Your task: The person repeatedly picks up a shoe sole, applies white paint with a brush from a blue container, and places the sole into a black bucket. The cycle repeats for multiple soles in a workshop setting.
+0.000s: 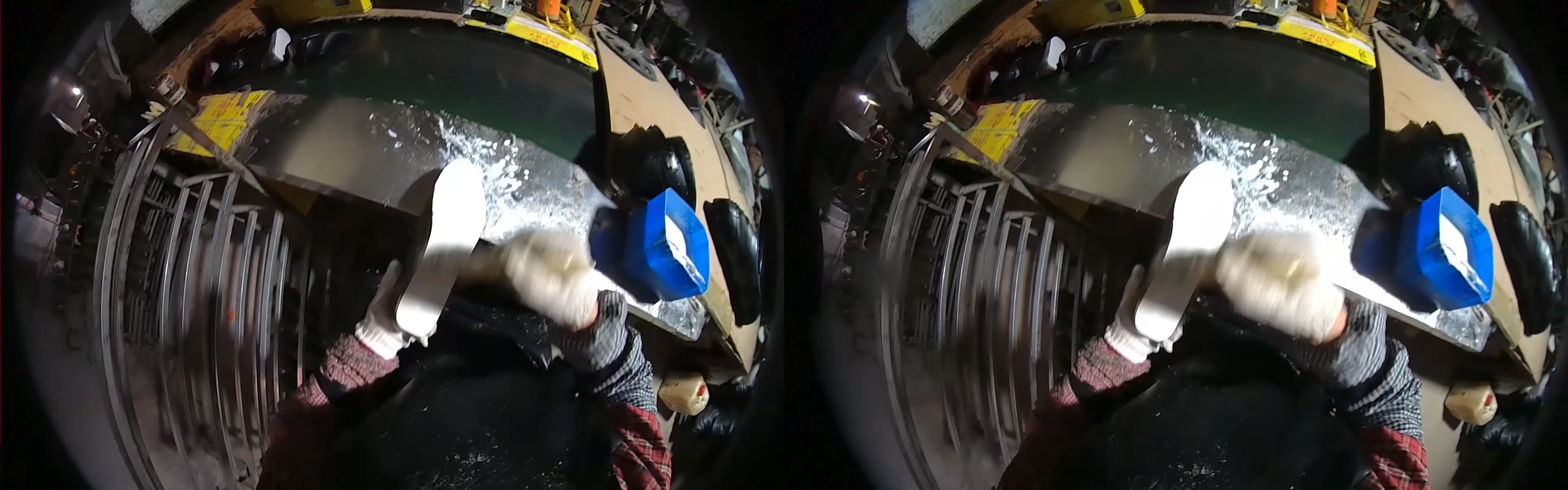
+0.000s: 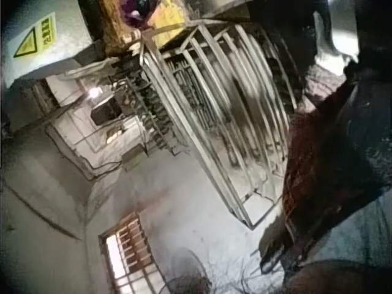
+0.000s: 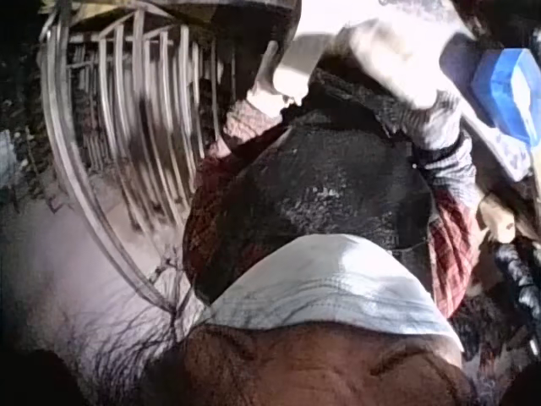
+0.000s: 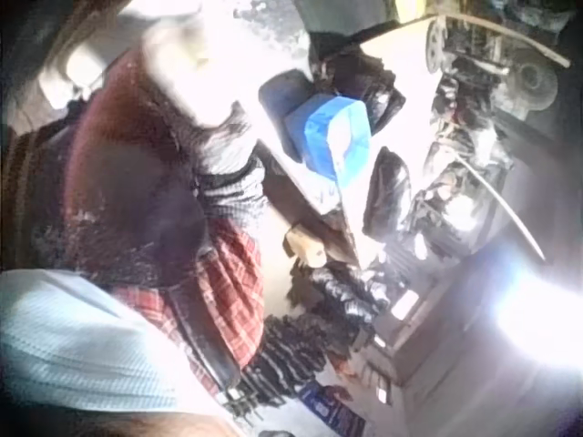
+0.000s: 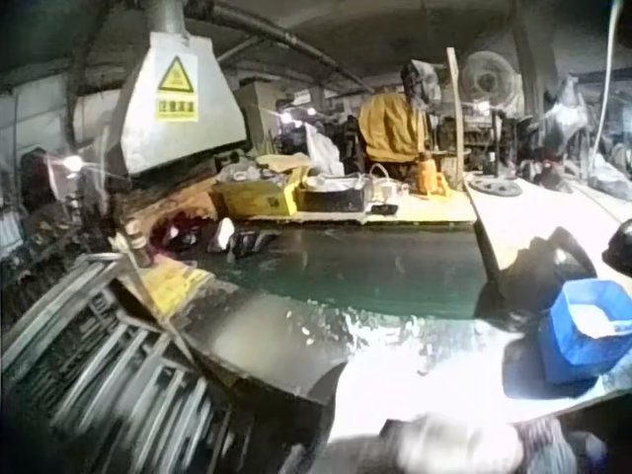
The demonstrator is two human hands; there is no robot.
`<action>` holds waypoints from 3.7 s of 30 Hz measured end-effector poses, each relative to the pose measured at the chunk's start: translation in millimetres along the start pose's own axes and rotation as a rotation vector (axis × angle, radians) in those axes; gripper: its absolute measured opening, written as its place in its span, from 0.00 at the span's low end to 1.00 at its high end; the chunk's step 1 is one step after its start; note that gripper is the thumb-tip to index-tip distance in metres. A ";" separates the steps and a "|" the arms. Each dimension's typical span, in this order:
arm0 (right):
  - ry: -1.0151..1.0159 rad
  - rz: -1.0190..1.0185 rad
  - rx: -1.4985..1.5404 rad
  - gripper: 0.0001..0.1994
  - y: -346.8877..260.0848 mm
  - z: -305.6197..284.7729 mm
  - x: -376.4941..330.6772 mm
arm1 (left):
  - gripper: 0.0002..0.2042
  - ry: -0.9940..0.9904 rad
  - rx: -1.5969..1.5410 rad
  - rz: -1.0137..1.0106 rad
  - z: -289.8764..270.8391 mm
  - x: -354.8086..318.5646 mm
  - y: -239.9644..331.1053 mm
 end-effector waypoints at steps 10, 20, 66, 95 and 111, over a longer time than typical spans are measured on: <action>-0.150 0.183 -0.124 0.18 1.1 -21.8 -66.5 | 0.36 -0.342 0.083 0.012 45.6 4.5 5.9; 0.332 0.285 0.193 0.16 89.7 -103.8 -32.0 | 0.38 -0.129 -0.232 -0.103 6.7 -12.8 -4.4; 0.401 0.457 -1.256 0.20 -16.6 -469.6 15.8 | 0.17 -0.167 0.276 -0.183 167.2 398.5 -45.4; 0.274 -0.014 -0.316 0.16 -48.9 -47.5 5.9 | 0.33 0.905 2.829 0.357 180.4 -31.8 313.4; 0.850 -0.004 -0.579 0.09 -83.4 -159.6 -179.7 | 0.13 1.237 2.816 1.420 244.0 -91.2 305.2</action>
Point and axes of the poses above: each hand's wrist, its own x-axis towards the middle knuckle, its own z-axis out of the palm, y = z × x, the point moved 7 cm from there along x, towards the middle knuckle, and after that the axes turned 11 degrees about x, right-handed, at the moved point
